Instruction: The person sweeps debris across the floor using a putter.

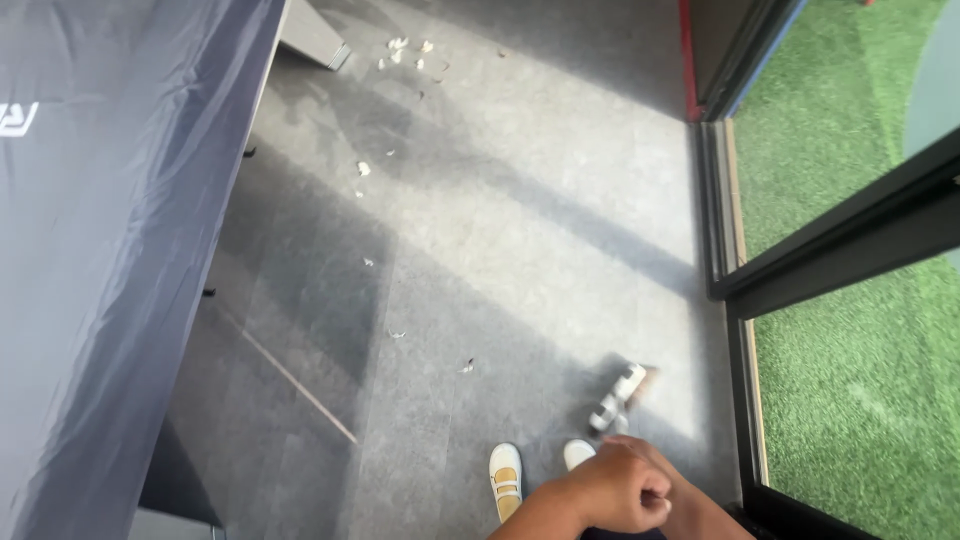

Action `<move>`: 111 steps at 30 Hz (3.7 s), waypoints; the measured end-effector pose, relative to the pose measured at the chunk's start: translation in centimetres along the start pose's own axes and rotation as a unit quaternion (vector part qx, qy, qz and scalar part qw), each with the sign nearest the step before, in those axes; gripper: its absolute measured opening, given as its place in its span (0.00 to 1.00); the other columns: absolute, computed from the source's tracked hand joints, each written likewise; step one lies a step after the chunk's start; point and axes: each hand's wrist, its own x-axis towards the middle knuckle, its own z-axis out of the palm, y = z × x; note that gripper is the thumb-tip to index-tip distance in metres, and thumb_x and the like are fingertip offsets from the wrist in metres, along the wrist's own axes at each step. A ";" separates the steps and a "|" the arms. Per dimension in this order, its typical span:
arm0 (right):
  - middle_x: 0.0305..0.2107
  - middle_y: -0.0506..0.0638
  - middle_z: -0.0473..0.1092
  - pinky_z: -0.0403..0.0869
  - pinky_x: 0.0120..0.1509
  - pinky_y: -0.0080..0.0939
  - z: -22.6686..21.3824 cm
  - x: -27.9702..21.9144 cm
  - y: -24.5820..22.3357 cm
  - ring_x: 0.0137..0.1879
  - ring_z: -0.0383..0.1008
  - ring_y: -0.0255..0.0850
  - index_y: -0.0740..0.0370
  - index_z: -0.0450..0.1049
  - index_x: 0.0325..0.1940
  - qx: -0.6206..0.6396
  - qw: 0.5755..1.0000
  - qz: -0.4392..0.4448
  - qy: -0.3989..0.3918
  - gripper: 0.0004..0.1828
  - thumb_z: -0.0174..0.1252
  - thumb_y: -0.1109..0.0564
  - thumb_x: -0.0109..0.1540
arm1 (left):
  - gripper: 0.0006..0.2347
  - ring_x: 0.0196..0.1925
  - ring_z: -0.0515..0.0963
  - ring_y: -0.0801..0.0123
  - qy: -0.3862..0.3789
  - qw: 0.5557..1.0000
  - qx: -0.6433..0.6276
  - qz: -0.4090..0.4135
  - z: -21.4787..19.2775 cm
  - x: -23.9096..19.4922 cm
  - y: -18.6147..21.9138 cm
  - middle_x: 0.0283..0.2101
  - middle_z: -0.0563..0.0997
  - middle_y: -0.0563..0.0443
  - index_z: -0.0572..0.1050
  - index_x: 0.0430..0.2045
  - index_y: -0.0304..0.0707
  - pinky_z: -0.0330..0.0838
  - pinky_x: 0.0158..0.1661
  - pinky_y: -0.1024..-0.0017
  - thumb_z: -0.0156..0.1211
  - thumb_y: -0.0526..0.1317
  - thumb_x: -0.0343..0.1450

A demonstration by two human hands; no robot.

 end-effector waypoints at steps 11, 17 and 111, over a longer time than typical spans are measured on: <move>0.16 0.39 0.59 0.57 0.25 0.26 6.6 11.5 -7.9 0.20 0.55 0.27 0.58 0.64 0.28 0.219 0.929 0.223 -0.199 0.14 0.50 0.58 0.69 | 0.08 0.32 0.77 0.54 0.128 0.971 0.184 -0.084 0.4 2.0 -7.3 0.23 0.77 0.46 0.71 0.12 0.39 0.69 0.39 0.55 0.58 0.37 0.64; 0.18 0.41 0.61 0.59 0.27 0.27 9.3 10.5 -3.6 0.23 0.58 0.27 0.62 0.67 0.31 0.043 0.935 0.224 -0.272 0.07 0.50 0.65 0.65 | 0.07 0.36 0.79 0.56 0.323 0.933 0.157 -0.005 3.8 -4.1 -3.5 0.27 0.78 0.47 0.70 0.14 0.38 0.72 0.45 0.58 0.60 0.34 0.63; 0.24 0.59 0.70 0.69 0.24 0.47 36.3 20.8 -5.5 0.22 0.69 0.45 0.65 0.63 0.58 -0.261 0.962 -0.017 -0.075 0.25 0.57 0.70 0.57 | 0.15 0.32 0.78 0.63 0.395 0.911 0.103 -0.057 -12.1 -22.3 -14.2 0.26 0.81 0.50 0.77 0.18 0.39 0.69 0.56 0.60 0.59 0.42 0.77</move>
